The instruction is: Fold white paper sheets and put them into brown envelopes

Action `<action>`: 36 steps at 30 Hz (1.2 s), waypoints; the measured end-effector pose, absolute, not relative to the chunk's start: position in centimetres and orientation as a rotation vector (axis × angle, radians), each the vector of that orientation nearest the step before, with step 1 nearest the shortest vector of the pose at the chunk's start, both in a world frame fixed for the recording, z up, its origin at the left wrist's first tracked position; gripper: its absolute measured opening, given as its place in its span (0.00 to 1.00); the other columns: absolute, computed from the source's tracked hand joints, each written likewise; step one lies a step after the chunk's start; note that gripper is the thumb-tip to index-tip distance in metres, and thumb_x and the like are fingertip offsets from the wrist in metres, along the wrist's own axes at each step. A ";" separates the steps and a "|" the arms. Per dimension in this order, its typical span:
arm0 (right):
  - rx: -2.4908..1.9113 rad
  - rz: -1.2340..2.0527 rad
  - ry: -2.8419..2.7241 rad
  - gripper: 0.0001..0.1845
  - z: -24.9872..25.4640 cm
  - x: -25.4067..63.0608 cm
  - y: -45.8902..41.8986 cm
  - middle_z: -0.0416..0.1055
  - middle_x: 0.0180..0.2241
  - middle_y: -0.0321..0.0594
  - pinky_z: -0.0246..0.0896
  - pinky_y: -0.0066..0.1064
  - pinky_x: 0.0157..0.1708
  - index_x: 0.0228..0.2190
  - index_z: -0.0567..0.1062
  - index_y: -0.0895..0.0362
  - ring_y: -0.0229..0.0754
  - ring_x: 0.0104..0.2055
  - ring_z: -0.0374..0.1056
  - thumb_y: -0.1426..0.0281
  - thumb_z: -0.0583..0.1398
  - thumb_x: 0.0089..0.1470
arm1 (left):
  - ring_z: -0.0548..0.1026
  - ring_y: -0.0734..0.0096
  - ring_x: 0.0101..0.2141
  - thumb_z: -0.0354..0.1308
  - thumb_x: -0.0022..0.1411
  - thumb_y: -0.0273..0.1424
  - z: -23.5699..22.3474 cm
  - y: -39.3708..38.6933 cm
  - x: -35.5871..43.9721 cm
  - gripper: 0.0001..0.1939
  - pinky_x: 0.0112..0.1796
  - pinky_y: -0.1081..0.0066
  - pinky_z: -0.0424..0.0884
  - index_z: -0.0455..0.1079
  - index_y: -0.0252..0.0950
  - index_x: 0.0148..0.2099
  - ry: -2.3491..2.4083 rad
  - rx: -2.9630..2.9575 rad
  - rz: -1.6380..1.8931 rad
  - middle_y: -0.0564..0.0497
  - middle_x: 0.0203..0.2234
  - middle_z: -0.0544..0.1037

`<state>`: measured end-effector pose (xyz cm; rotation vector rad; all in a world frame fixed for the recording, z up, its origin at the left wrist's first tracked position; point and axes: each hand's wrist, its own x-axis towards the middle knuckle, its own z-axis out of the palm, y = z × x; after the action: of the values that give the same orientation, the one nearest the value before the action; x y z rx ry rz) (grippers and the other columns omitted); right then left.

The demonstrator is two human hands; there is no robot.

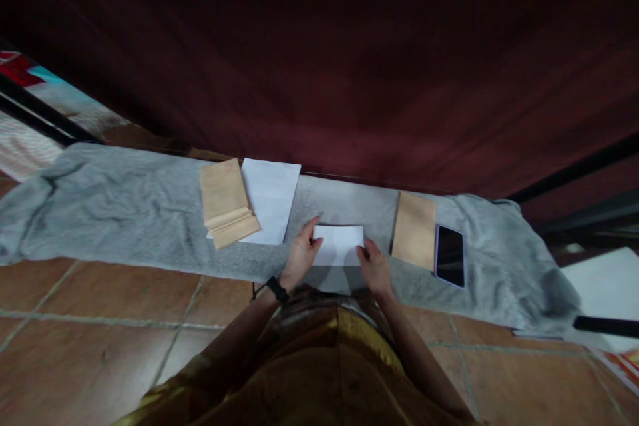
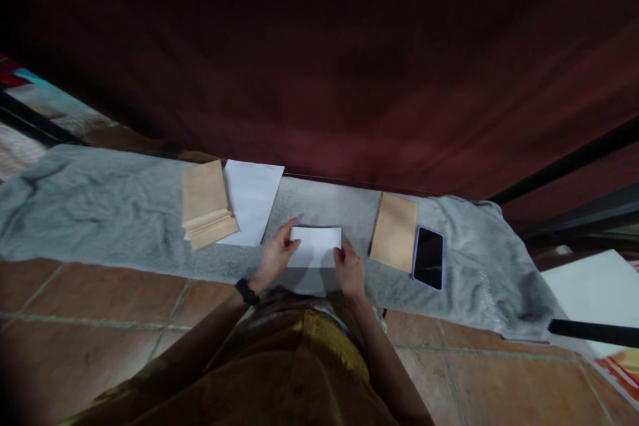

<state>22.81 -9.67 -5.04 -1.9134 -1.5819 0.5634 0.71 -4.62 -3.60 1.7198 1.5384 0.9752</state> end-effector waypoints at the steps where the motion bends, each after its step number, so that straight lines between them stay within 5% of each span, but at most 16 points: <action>1: -1.940 0.524 -1.614 0.19 -5.0 22.6 -9.7 0.81 0.34 0.42 0.69 0.34 0.33 0.50 0.75 0.52 0.49 0.33 0.77 0.60 0.51 0.66 | 0.76 0.67 0.40 0.57 0.62 0.23 -3.6 -4.5 0.8 0.31 0.44 0.66 0.75 0.65 0.40 0.67 1.558 1.763 0.982 0.49 0.44 0.77; 6: -2.007 0.401 -1.703 0.25 -4.7 22.1 -9.8 0.82 0.39 0.46 0.70 0.37 0.35 0.62 0.67 0.55 0.51 0.35 0.78 0.63 0.50 0.67 | 0.70 0.59 0.60 0.52 0.65 0.22 -3.6 -4.3 1.5 0.29 0.59 0.59 0.70 0.63 0.40 0.68 1.660 2.048 0.874 0.43 0.62 0.69; 15: -1.998 0.306 -1.829 0.24 -4.9 22.0 -9.9 0.78 0.50 0.56 0.72 0.41 0.40 0.60 0.70 0.58 0.53 0.41 0.79 0.64 0.46 0.70 | 0.48 0.47 0.72 0.47 0.73 0.30 -2.9 -7.1 3.9 0.25 0.67 0.36 0.48 0.61 0.37 0.70 1.653 2.627 0.409 0.40 0.72 0.55; 21: -1.983 0.297 -1.842 0.24 -4.7 22.1 -10.1 0.78 0.48 0.51 0.70 0.37 0.39 0.59 0.70 0.57 0.49 0.40 0.77 0.64 0.47 0.70 | 0.56 0.55 0.70 0.46 0.75 0.35 -3.3 -7.9 4.8 0.25 0.68 0.47 0.51 0.61 0.38 0.70 1.500 2.654 0.298 0.43 0.71 0.59; 27: -1.991 0.231 -1.860 0.24 -4.3 22.3 -10.1 0.77 0.46 0.52 0.68 0.38 0.39 0.58 0.72 0.57 0.51 0.41 0.75 0.63 0.47 0.70 | 0.54 0.55 0.71 0.46 0.76 0.40 -3.5 -8.2 4.8 0.26 0.69 0.46 0.47 0.60 0.42 0.71 1.369 2.697 0.325 0.47 0.72 0.56; 32: -1.834 0.112 -1.898 0.26 -4.1 22.0 -9.7 0.72 0.55 0.57 0.63 0.47 0.55 0.59 0.71 0.60 0.55 0.57 0.67 0.61 0.47 0.71 | 0.52 0.53 0.71 0.47 0.75 0.38 -3.4 -8.3 4.9 0.26 0.68 0.44 0.46 0.59 0.41 0.71 1.360 2.701 0.298 0.46 0.72 0.55; 36: -1.659 0.270 -2.040 0.29 -4.6 20.6 -9.5 0.64 0.65 0.55 0.55 0.46 0.64 0.65 0.64 0.63 0.49 0.67 0.59 0.62 0.42 0.73 | 0.52 0.50 0.71 0.50 0.73 0.36 -3.4 -8.2 5.0 0.27 0.68 0.42 0.47 0.62 0.36 0.70 1.328 2.734 0.212 0.41 0.72 0.55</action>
<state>20.65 -9.54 -4.63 -1.6592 -2.0404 0.2702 5.00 -8.22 -3.43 2.7337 1.3285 0.2124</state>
